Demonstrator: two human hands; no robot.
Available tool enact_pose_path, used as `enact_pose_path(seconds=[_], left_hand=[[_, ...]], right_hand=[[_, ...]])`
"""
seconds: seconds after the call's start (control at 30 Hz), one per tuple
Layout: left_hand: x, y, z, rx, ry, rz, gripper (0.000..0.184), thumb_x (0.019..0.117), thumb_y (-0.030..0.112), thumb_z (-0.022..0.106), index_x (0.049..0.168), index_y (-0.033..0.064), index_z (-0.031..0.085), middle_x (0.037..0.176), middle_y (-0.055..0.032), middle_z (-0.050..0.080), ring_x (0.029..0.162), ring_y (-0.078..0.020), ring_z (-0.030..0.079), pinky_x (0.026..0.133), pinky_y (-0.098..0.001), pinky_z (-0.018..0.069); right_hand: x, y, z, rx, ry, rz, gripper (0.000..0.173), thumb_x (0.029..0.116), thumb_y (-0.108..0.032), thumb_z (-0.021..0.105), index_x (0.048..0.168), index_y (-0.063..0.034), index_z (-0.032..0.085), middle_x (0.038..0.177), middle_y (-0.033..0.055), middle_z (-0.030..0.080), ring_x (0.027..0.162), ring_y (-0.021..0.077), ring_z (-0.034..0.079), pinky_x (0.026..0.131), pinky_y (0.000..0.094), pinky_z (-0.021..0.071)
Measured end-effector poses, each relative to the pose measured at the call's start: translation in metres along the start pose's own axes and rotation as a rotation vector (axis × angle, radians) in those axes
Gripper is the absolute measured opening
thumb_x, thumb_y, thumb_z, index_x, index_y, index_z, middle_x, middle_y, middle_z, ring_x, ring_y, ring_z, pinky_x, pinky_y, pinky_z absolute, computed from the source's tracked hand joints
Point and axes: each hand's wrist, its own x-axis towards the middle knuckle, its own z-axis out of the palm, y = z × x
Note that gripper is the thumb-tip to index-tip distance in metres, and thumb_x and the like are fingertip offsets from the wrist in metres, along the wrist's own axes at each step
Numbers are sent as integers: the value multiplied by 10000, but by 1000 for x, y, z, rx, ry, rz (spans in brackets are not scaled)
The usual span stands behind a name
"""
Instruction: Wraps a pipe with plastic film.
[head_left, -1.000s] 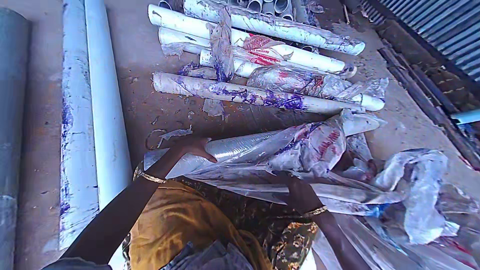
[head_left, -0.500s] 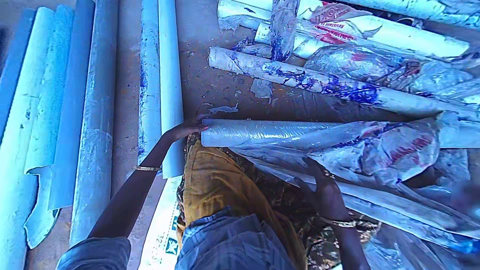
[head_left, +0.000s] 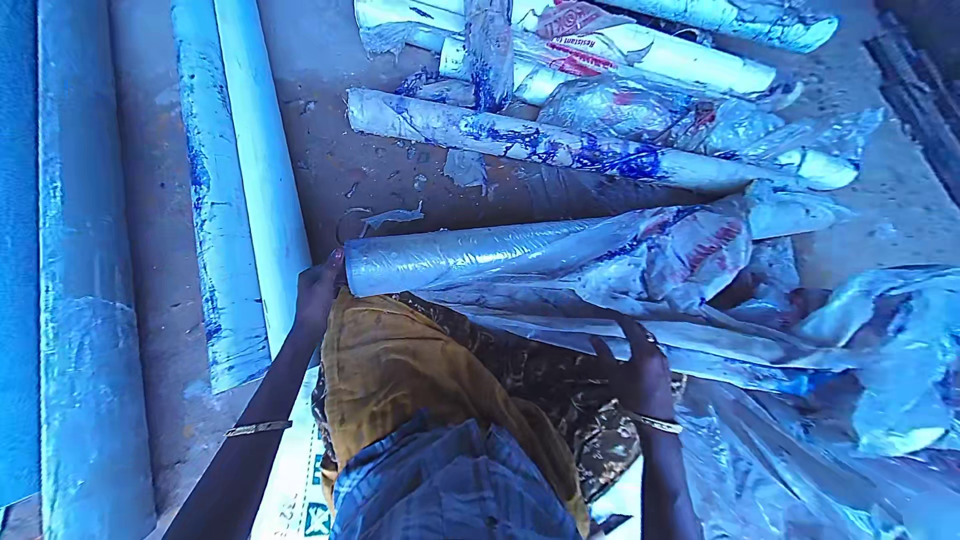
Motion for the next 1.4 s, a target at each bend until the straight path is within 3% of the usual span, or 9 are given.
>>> enact_pose_path(seconds=[0.13, 0.37, 0.47, 0.6, 0.67, 0.8, 1.03, 1.2, 1.4], left_hand=[[18, 16, 25, -164, -60, -286, 505, 1102, 419, 416, 1413, 30, 499, 1261, -126, 621, 1088, -165, 636, 937, -363, 535], [11, 59, 56, -127, 148, -180, 373, 1070, 205, 547, 1354, -36, 523, 1214, -143, 606, 996, -108, 611, 883, -305, 521], [13, 80, 58, -190, 194, -64, 326, 1050, 181, 584, 1262, -61, 527, 1038, -77, 596, 860, -41, 596, 790, -237, 522], [62, 91, 60, -295, 89, 391, 87, 1004, 42, 582, 1065, -18, 569, 874, 112, 654, 798, 106, 642, 778, -130, 560], [103, 87, 56, -208, -18, 476, 259, 1007, 58, 594, 1156, -149, 551, 1009, -5, 637, 902, 114, 599, 871, -116, 505], [195, 26, 57, -152, -185, 363, 413, 1035, 91, 556, 1327, -185, 458, 1266, -212, 588, 1088, -6, 571, 1004, -182, 449], [217, -37, 66, -138, -207, 124, 448, 1056, 184, 549, 1389, -106, 473, 1342, -189, 561, 1126, -38, 559, 1022, -248, 459], [219, -47, 67, -126, -201, 105, 421, 1052, 198, 567, 1348, -96, 517, 1267, -167, 601, 1043, -2, 589, 964, -214, 491], [205, -34, 43, -108, -107, 206, 440, 1073, 107, 490, 1416, -161, 425, 1418, -288, 515, 1293, -205, 543, 1109, -304, 427]], right_hand=[[-8, 17, -30, -56, -28, 151, 440, 918, -105, 732, 1320, 55, 648, 1265, 316, 660, 1139, 543, 631, 962, 693, 458], [-32, -5, -8, -51, -331, 400, 687, 964, -251, 710, 1572, -109, 426, 1170, 313, 694, 1019, 534, 682, 903, 680, 496], [-18, -17, 14, -40, -478, 439, 884, 966, -288, 712, 1649, -95, 183, 1606, 293, 347, 1392, 468, 484, 1127, 579, 399], [35, -23, 51, -43, -412, 384, 880, 980, -259, 673, 1661, -131, 130, 1710, 202, 137, 1555, 393, 241, 1231, 594, 222], [70, -31, 64, -35, -431, 386, 859, 992, -194, 643, 1666, -182, 110, 1721, 176, 102, 1552, 406, 242, 1215, 632, 214], [111, -48, 99, -33, -515, 350, 767, 1018, -257, 634, 1651, -147, 215, 1710, 203, 136, 1522, 435, 294, 1185, 618, 299], [91, -50, 100, -55, -634, 344, 705, 1007, -312, 652, 1603, -102, 340, 1618, 254, 351, 1425, 446, 446, 1144, 607, 379], [91, -41, 54, -135, -520, 370, 613, 1022, -157, 593, 1593, -111, 375, 1668, 190, 292, 1470, 403, 406, 1165, 553, 371], [91, -1, -63, -169, -119, 384, 637, 1014, -218, 633, 1567, -22, 385, 1602, 261, 378, 1452, 424, 425, 1183, 538, 345]])
